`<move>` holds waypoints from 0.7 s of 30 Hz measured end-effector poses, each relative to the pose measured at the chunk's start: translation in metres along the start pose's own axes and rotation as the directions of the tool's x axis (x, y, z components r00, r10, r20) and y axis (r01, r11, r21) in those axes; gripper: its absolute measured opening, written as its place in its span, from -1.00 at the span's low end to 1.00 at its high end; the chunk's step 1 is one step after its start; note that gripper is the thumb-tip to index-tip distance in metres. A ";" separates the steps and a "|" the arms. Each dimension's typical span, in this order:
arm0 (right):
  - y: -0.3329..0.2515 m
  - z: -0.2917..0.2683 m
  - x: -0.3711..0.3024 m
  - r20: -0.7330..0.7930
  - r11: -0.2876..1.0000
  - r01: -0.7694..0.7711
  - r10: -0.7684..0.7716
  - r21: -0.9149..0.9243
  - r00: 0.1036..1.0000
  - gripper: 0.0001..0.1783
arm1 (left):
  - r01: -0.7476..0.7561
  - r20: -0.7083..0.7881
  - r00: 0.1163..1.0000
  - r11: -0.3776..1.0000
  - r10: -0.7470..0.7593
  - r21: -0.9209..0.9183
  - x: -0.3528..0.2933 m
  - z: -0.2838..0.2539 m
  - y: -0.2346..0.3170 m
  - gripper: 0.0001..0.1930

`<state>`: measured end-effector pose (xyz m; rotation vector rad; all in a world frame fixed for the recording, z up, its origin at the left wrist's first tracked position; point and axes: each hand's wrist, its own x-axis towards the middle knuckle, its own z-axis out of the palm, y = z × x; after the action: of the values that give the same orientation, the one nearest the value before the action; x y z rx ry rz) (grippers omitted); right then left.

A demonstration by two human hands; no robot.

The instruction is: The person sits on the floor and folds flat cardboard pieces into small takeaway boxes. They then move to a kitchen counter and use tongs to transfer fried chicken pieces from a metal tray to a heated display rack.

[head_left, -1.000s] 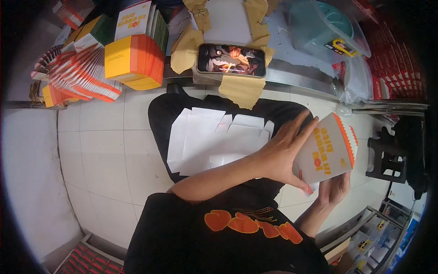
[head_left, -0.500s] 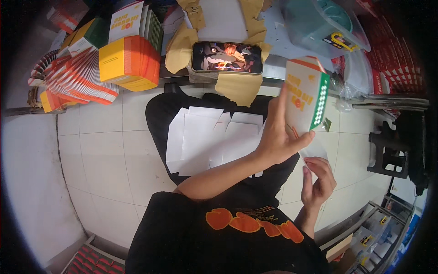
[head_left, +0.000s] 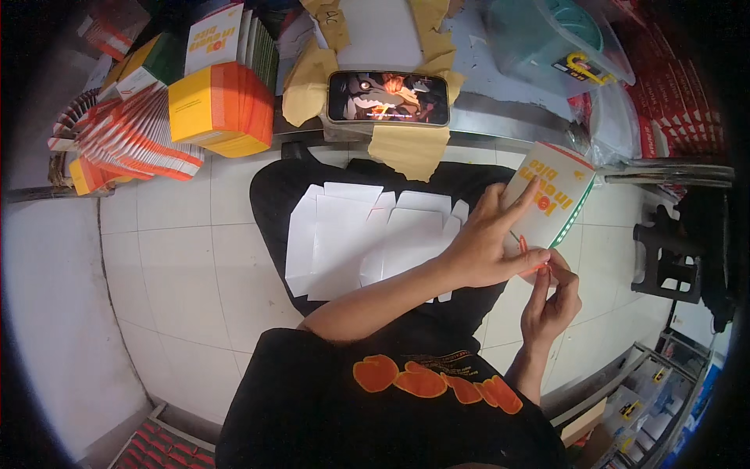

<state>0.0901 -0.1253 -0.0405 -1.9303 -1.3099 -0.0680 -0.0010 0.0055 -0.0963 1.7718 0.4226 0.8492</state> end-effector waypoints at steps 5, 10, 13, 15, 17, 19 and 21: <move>-0.003 -0.001 0.006 0.083 0.981 -0.124 0.112 0.146 0.990 -0.96 | 0.016 0.016 1.000 1.000 -0.016 -0.010 -0.001 -0.002 -0.001 -0.01; -0.002 -0.001 0.007 0.142 0.935 -0.251 0.221 0.251 0.965 -0.95 | 0.079 0.110 0.991 0.997 -0.081 0.024 -0.003 -0.001 -0.006 0.04; 0.009 -0.004 0.004 0.188 0.881 -0.251 0.190 0.400 0.964 -0.92 | 0.065 0.144 0.987 0.998 -0.066 0.011 -0.005 -0.002 -0.006 0.14; 0.008 -0.008 0.004 0.234 0.800 -0.373 0.295 0.470 0.926 -0.91 | 0.082 0.141 0.987 0.996 -0.077 -0.031 -0.004 -0.003 -0.006 0.20; 0.011 -0.010 0.003 0.265 0.751 -0.427 0.337 0.504 0.904 -0.91 | 0.072 0.134 0.989 0.996 -0.065 -0.047 -0.003 -0.002 -0.007 0.22; 0.015 -0.011 0.001 0.276 0.749 -0.426 0.327 0.508 0.904 -0.88 | 0.040 0.127 0.991 0.998 -0.035 -0.038 -0.002 -0.001 -0.008 0.22; 0.010 -0.021 0.010 0.473 0.536 -0.629 0.416 0.563 0.777 -0.78 | 0.023 0.172 0.985 0.997 -0.010 -0.075 -0.001 -0.005 -0.009 0.21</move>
<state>0.1103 -0.1324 -0.0270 -1.5789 -0.6658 0.9371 -0.0039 0.0117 -0.1040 1.7509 0.2877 0.6857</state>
